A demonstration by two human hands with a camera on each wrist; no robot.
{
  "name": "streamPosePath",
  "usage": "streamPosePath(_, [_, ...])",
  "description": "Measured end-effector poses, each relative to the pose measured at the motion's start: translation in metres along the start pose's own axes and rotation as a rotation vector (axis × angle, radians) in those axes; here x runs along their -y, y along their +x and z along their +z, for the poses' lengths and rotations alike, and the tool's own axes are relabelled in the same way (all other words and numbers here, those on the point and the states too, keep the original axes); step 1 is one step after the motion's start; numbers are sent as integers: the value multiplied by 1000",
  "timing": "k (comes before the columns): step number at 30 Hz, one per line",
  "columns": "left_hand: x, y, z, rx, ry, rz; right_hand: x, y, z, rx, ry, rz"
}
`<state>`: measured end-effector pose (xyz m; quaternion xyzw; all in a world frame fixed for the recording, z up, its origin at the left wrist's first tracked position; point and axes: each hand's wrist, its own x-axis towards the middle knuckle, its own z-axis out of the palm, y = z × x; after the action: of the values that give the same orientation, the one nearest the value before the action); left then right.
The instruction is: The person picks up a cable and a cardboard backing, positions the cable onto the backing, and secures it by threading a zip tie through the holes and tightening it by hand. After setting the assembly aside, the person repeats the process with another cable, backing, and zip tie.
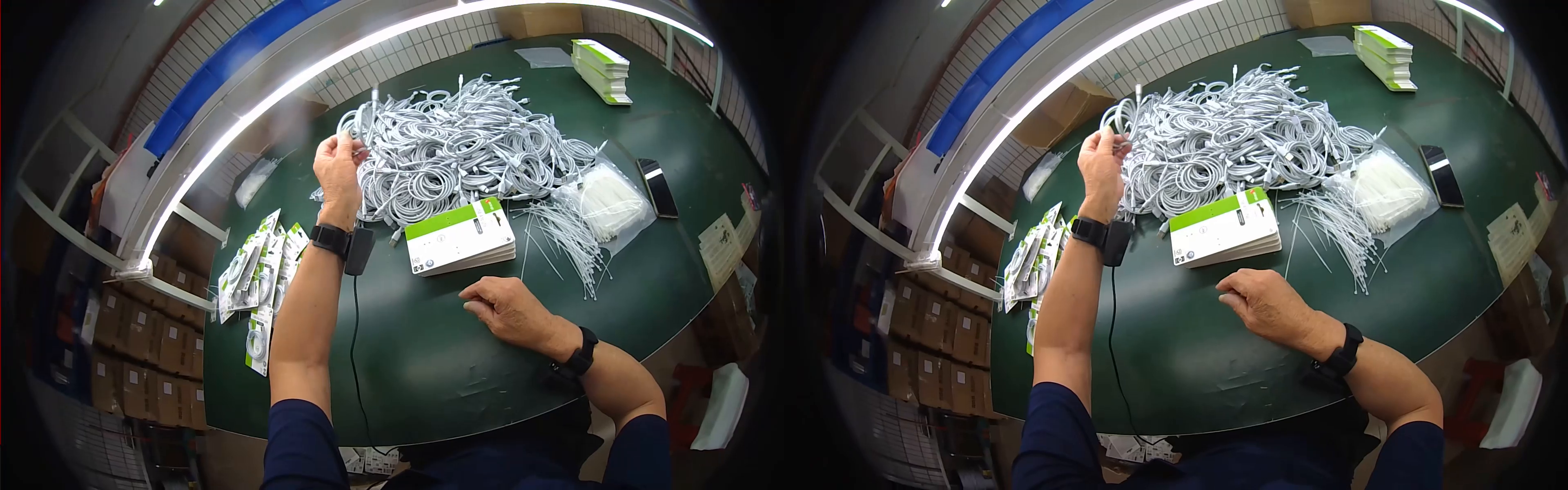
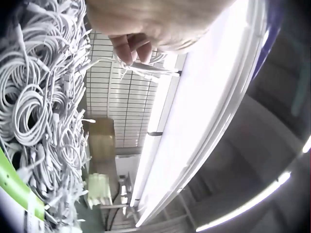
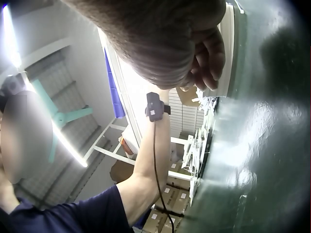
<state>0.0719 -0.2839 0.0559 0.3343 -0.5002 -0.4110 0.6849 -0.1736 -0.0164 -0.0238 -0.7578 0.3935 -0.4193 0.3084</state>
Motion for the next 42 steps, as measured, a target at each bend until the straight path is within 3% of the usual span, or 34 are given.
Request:
streamPosePath(4, [-8,-4,-16,-97,-430,-406,-1,1,3,-14,3,-24])
streamPosePath(6, [-19,-32,-17,27,-557,-518,1,1,-1,-39,19,-27])
streamPosePath(8, [-46,-72,-1,56,-521,-554,8,2,-7,-78,48,-17])
streamPosePath(11, [-66,-119,2,77,-236,-619,10,3,-16,-154,326,138])
streamPosePath(14, [-79,-167,-4,373,-115,-665,16,4,-30,-161,523,281])
streamPosePath(16, [-85,-198,1,427,-81,-752,21,7,-31,-77,585,320])
streamPosePath(19, [-75,-224,2,502,-66,-734,29,4,-25,78,469,374])
streamPosePath(23, [-67,-241,7,518,38,-645,22,7,-32,92,419,394])
streamPosePath(26, [-57,-251,15,508,39,-598,12,8,-32,105,599,471])
streamPosePath(27, [-52,-254,16,517,22,-588,13,8,-28,10,708,493])
streamPosePath(30, [-39,-259,16,378,-128,-672,19,7,-24,35,474,367])
streamPosePath(32, [-40,-256,14,318,-166,-691,21,5,-24,248,203,425])
streamPosePath(36, [-49,-255,17,164,-302,-750,21,2,-10,190,312,411])
streamPosePath(39, [-47,-248,1,367,-384,-861,18,5,-16,261,304,459])
streamPosePath(42, [-37,-261,16,298,-116,-698,23,9,-20,287,281,493])
